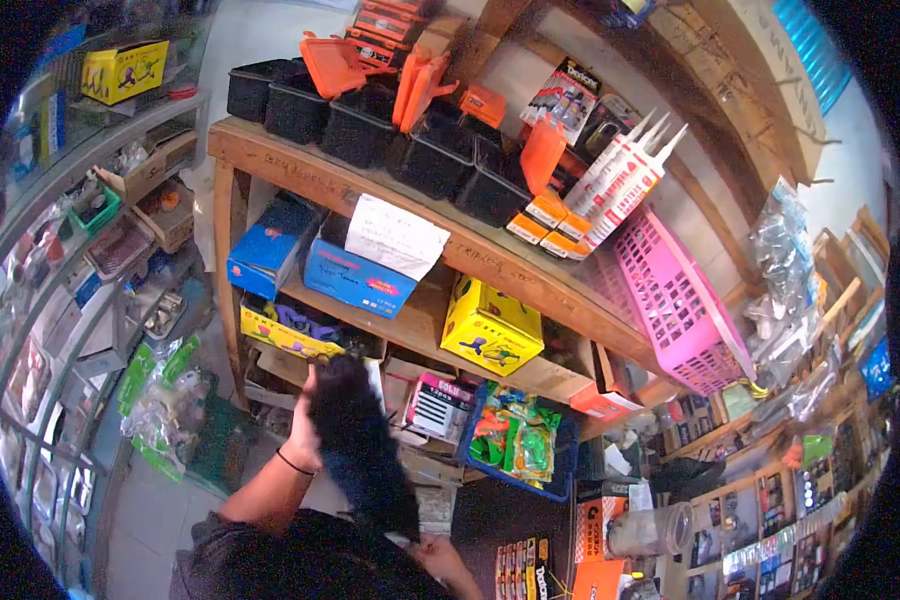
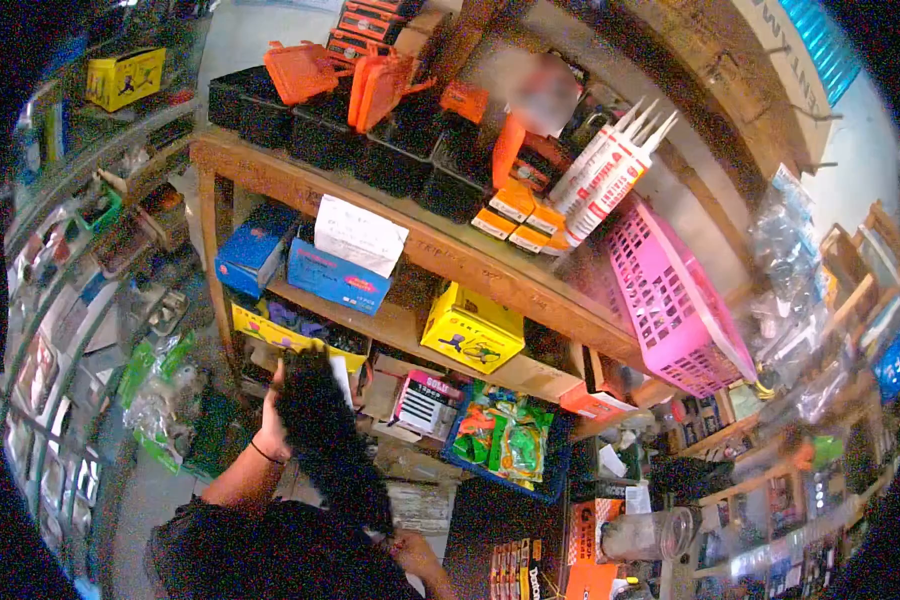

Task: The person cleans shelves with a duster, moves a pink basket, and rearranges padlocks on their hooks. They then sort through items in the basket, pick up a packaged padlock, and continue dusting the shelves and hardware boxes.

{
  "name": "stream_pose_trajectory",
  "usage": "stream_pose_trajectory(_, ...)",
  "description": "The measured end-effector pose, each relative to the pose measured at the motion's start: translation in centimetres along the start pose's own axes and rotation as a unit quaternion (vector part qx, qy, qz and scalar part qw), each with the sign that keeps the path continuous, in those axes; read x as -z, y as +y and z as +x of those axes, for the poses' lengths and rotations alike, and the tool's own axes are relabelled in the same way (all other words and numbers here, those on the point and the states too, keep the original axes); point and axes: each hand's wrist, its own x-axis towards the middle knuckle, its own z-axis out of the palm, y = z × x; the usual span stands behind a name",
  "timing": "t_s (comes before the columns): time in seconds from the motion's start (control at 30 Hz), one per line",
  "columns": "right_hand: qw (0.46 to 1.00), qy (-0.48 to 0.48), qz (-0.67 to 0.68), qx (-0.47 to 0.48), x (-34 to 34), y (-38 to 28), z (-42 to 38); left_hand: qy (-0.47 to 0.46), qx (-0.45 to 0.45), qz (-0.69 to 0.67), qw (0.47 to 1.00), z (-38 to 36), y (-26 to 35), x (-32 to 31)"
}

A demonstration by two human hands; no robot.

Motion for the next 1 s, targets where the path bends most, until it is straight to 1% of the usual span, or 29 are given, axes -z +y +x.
stream_pose_trajectory(0.03, 0.998, 0.022, 0.048, 0.022, 1.3, -1.2, -0.1, 0.008, -0.043, 0.022, 0.999, -1.4, -0.4, -3.4)
stream_pose_trajectory(0.07, 0.994, 0.044, 0.095, 0.044, 2.5, -1.6, -0.1, 0.063, -0.023, 0.09, 0.994, -2.2, -0.3, -4.4)
stream_pose_trajectory(0.1, 0.994, 0.034, 0.092, 0.05, 3.5, -1.0, 0.2, -0.019, -0.025, 0.026, 0.999, -2.1, -0.8, -4.1)
stream_pose_trajectory(0.17, 0.995, -0.084, -0.048, -0.019, 5.6, 0.1, 0.7, -0.002, -0.083, 0.059, 0.995, -2.2, -2.8, -4.3)
stream_pose_trajectory(0.2, 0.995, -0.089, -0.051, -0.01, 6.7, 0.4, 0.8, -0.003, -0.092, 0.064, 0.994, -2.1, -3.6, -3.6)
stream_pose_trajectory(0.23, 0.995, -0.069, -0.06, 0.037, 7.7, 0.3, 0.6, -0.12, -0.053, -0.023, 0.991, -1.9, -4.3, -2.4)
stream_pose_trajectory(0.27, 0.993, -0.049, -0.069, 0.085, 8.7, 0.1, 0.4, -0.236, -0.011, -0.107, 0.966, -1.6, -4.9, -1.4)
stream_pose_trajectory(0.3, 0.988, -0.03, -0.075, 0.132, 9.8, -0.2, 0.0, -0.065, -0.076, -0.006, 0.995, -2.9, -5.9, -3.8)
stream_pose_trajectory(0.33, 0.991, -0.04, -0.109, 0.074, 11.2, -1.4, -0.6, 0.008, -0.096, 0.0, 0.995, -3.1, -7.1, -5.4)
stream_pose_trajectory(0.37, 0.99, -0.048, -0.105, 0.081, 11.1, 0.4, 0.0, 0.082, -0.115, 0.004, 0.99, -3.2, -8.0, -6.4)
stream_pose_trajectory(0.4, 0.988, -0.064, -0.113, 0.085, 10.6, 3.1, 1.0, 0.026, -0.106, 0.018, 0.994, -3.6, -8.5, -5.5)
stream_pose_trajectory(0.43, 0.985, -0.077, -0.122, 0.09, 10.5, 3.8, 1.3, 0.03, -0.112, 0.026, 0.993, -3.6, -9.4, -5.1)
stream_pose_trajectory(0.47, 0.973, -0.126, -0.186, 0.061, 10.9, 4.5, 1.3, 0.003, -0.13, 0.067, 0.989, -3.3, -10.1, -4.8)
stream_pose_trajectory(0.5, 0.971, -0.13, -0.185, 0.072, 11.1, 5.5, 1.6, -0.024, -0.149, 0.107, 0.983, -3.1, -10.8, -4.3)
stream_pose_trajectory(0.53, 0.977, -0.127, -0.132, 0.11, 11.1, 7.3, 1.8, 0.053, -0.147, 0.255, 0.954, -3.6, -11.6, -4.1)
stream_pose_trajectory(0.57, 0.978, -0.125, -0.076, 0.146, 10.9, 9.4, 2.1, 0.056, -0.155, 0.261, 0.951, -3.8, -12.0, -4.1)
stream_pose_trajectory(0.6, 0.984, -0.159, -0.027, 0.081, 10.9, 9.4, 2.2, 0.075, -0.16, 0.181, 0.967, -4.3, -12.7, -5.8)
stream_pose_trajectory(0.63, 0.983, -0.164, -0.022, 0.081, 10.9, 9.5, 1.8, 0.093, -0.161, 0.099, 0.978, -4.8, -13.4, -6.8)
stream_pose_trajectory(0.7, 0.982, -0.105, -0.094, 0.124, 11.5, 9.9, 1.0, 0.093, -0.142, 0.112, 0.979, -4.8, -14.1, -7.0)
stream_pose_trajectory(0.73, 0.984, -0.094, -0.089, 0.126, 12.0, 9.9, 0.4, 0.09, -0.176, 0.118, 0.973, -4.4, -14.5, -7.5)
stream_pose_trajectory(0.77, 0.974, -0.11, -0.114, 0.162, 12.5, 9.8, -0.2, 0.085, -0.211, 0.123, 0.966, -3.8, -14.8, -8.1)
stream_pose_trajectory(0.8, 0.961, -0.124, -0.141, 0.202, 13.1, 9.3, -0.2, 0.072, -0.208, 0.128, 0.967, -3.1, -15.0, -8.8)
stream_pose_trajectory(0.83, 0.962, -0.113, -0.14, 0.207, 12.8, 9.8, -0.3, 0.074, -0.179, 0.131, 0.972, -2.6, -15.3, -9.4)
stream_pose_trajectory(0.87, 0.982, -0.072, 0.056, 0.166, 12.1, 10.5, -0.3, 0.074, -0.154, 0.132, 0.976, -2.0, -15.5, -9.9)
stream_pose_trajectory(0.9, 0.96, -0.033, 0.251, 0.117, 11.8, 11.4, -0.3, 0.078, -0.129, 0.133, 0.98, -1.6, -15.9, -10.1)
stream_pose_trajectory(0.93, 0.962, -0.03, 0.254, 0.093, 13.2, 8.3, -2.9, 0.026, -0.078, 0.163, 0.983, -0.8, -15.7, -8.4)
stream_pose_trajectory(0.97, 0.961, -0.027, 0.257, 0.099, 13.5, 8.2, -3.0, 0.004, -0.068, 0.203, 0.977, -0.7, -16.4, -10.2)
stream_pose_trajectory(1.0, 0.963, -0.024, 0.247, 0.108, 13.3, 8.1, -3.2, 0.005, -0.056, 0.178, 0.982, 0.3, -17.2, -10.4)
